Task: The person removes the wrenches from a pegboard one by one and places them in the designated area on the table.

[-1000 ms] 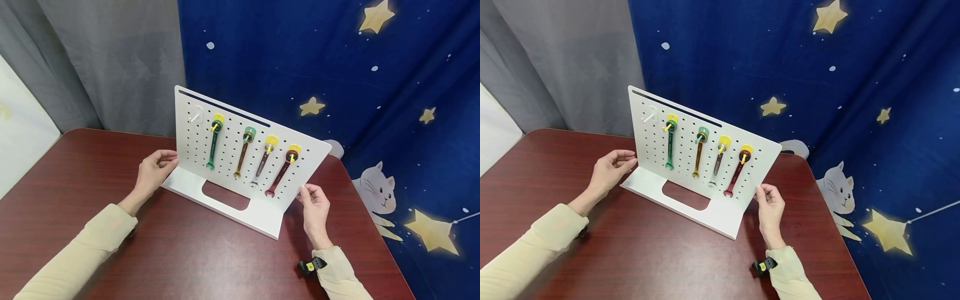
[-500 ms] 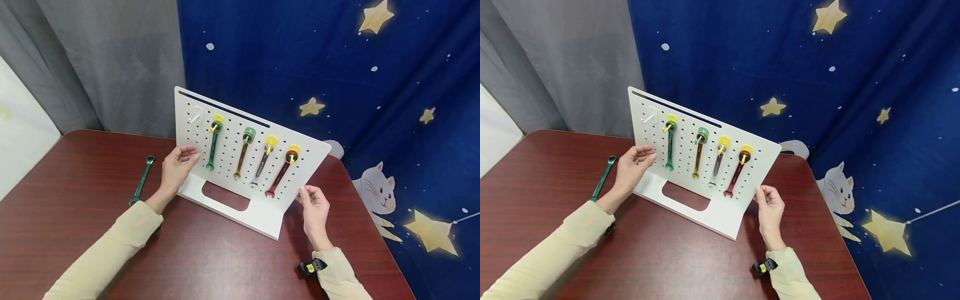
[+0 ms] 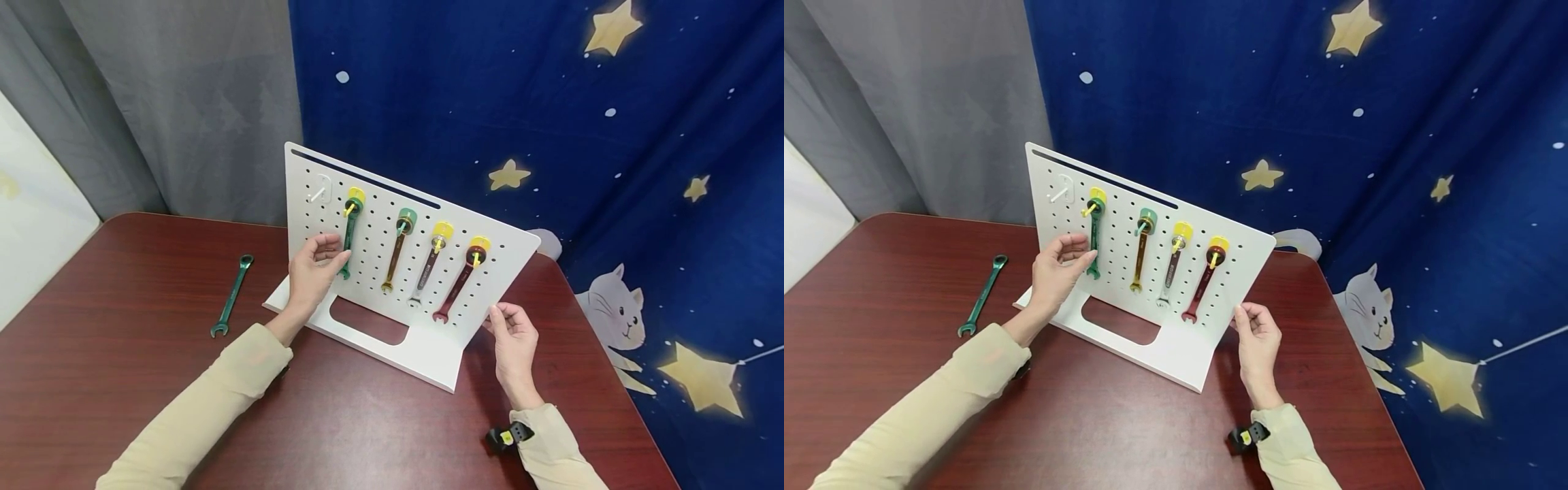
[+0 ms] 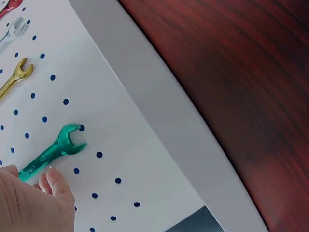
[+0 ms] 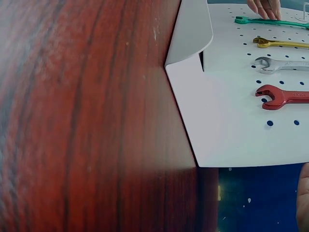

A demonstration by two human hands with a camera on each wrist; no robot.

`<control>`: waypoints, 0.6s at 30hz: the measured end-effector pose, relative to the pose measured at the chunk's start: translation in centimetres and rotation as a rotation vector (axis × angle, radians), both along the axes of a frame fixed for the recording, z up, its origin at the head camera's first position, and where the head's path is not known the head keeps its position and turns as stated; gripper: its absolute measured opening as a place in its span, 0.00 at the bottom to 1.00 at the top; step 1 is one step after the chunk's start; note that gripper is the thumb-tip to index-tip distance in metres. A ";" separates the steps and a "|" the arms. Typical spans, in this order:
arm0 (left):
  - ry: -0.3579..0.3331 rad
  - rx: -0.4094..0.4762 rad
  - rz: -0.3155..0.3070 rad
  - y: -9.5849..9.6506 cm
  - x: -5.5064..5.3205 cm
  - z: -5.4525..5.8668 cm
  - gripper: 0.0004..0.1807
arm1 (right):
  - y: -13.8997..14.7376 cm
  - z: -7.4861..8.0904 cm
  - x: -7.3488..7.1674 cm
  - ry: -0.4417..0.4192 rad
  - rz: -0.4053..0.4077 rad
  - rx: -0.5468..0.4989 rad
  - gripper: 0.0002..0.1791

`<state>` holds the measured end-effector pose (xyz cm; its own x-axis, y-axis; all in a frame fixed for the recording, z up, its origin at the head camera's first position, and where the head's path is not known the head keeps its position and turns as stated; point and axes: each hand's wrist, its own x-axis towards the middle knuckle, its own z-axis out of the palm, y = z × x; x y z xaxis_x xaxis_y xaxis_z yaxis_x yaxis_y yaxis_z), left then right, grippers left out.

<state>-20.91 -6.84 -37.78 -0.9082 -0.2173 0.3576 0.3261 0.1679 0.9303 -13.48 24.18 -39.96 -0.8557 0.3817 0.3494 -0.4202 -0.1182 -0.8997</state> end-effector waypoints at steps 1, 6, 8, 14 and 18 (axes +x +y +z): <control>0.003 -0.002 0.004 0.2 -0.1 0.0 0.19 | 0.0 0.0 0.0 0.000 -0.001 0.001 0.05; 0.005 -0.011 0.020 0.8 -0.2 0.0 0.18 | 0.0 -0.1 -0.1 0.000 -0.008 0.008 0.04; 0.006 -0.019 0.027 1.0 -0.2 0.0 0.18 | 0.0 0.0 -0.1 -0.001 -0.010 0.010 0.03; 0.029 -0.064 0.047 1.4 -0.2 -0.1 0.14 | 0.0 0.0 0.0 0.003 -0.005 0.005 0.04; 0.046 -0.090 0.056 1.6 -0.2 -0.2 0.13 | 0.0 0.0 0.0 0.004 -0.003 0.000 0.04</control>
<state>-21.14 -5.25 -37.93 -0.8776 -0.2320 0.4195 0.3564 0.2694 0.8947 -13.50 24.17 -39.96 -0.8530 0.3847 0.3527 -0.4241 -0.1172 -0.8980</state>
